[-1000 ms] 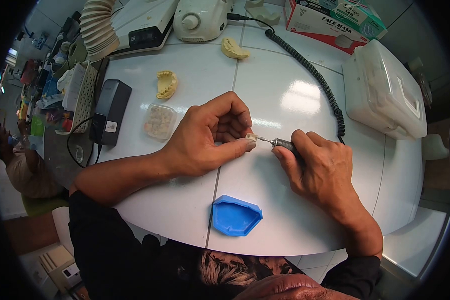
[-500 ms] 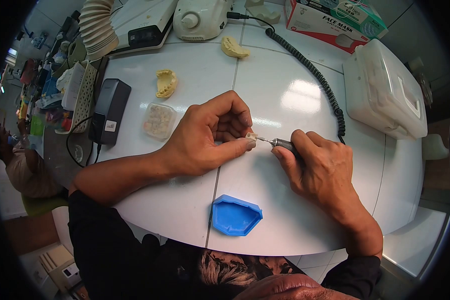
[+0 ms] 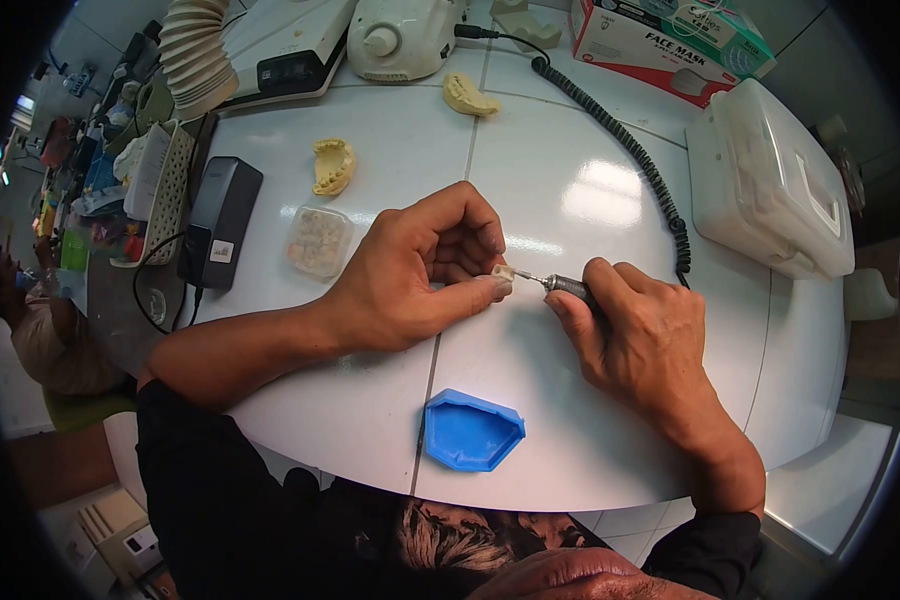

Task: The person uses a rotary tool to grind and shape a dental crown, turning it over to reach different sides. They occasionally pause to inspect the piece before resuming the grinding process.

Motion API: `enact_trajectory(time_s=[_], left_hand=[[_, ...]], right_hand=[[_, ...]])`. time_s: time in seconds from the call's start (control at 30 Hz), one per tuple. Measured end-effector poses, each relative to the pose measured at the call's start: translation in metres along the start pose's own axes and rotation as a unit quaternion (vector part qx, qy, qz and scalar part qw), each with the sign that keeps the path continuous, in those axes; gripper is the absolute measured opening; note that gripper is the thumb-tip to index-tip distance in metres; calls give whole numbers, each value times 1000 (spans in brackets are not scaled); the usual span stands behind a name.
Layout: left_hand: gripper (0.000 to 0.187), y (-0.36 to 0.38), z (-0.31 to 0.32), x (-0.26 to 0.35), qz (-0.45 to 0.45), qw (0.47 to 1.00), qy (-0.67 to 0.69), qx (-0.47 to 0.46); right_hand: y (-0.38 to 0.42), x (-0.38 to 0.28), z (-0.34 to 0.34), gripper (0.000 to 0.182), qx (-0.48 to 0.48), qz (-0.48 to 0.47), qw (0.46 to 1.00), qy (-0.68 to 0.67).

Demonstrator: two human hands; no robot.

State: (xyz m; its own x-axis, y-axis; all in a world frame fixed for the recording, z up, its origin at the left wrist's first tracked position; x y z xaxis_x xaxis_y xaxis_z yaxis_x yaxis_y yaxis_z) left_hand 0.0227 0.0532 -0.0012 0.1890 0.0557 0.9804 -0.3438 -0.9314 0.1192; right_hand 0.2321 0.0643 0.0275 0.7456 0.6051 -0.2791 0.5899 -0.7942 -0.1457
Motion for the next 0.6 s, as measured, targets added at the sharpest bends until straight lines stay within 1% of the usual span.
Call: enact_trajectory(time_s=[0.6], left_hand=[[36, 0, 1, 0, 6, 1000, -18, 4]], right_hand=[[0, -1, 0, 38, -1, -4, 1000, 1]])
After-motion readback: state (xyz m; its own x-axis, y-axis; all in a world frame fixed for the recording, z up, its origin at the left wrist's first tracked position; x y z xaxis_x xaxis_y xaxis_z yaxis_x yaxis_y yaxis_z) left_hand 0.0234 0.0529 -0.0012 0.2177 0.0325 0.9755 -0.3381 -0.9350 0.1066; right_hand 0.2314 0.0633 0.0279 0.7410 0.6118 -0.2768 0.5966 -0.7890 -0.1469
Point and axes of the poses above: each hand's wrist, its own y-axis away from the middle knuckle, its own z-axis out of the palm, x = y × z, the point moved 6 cm from there along -y, towards the middle knuckle, and after that the axes turned 3 degrees about -y, right-handed, at the moved point
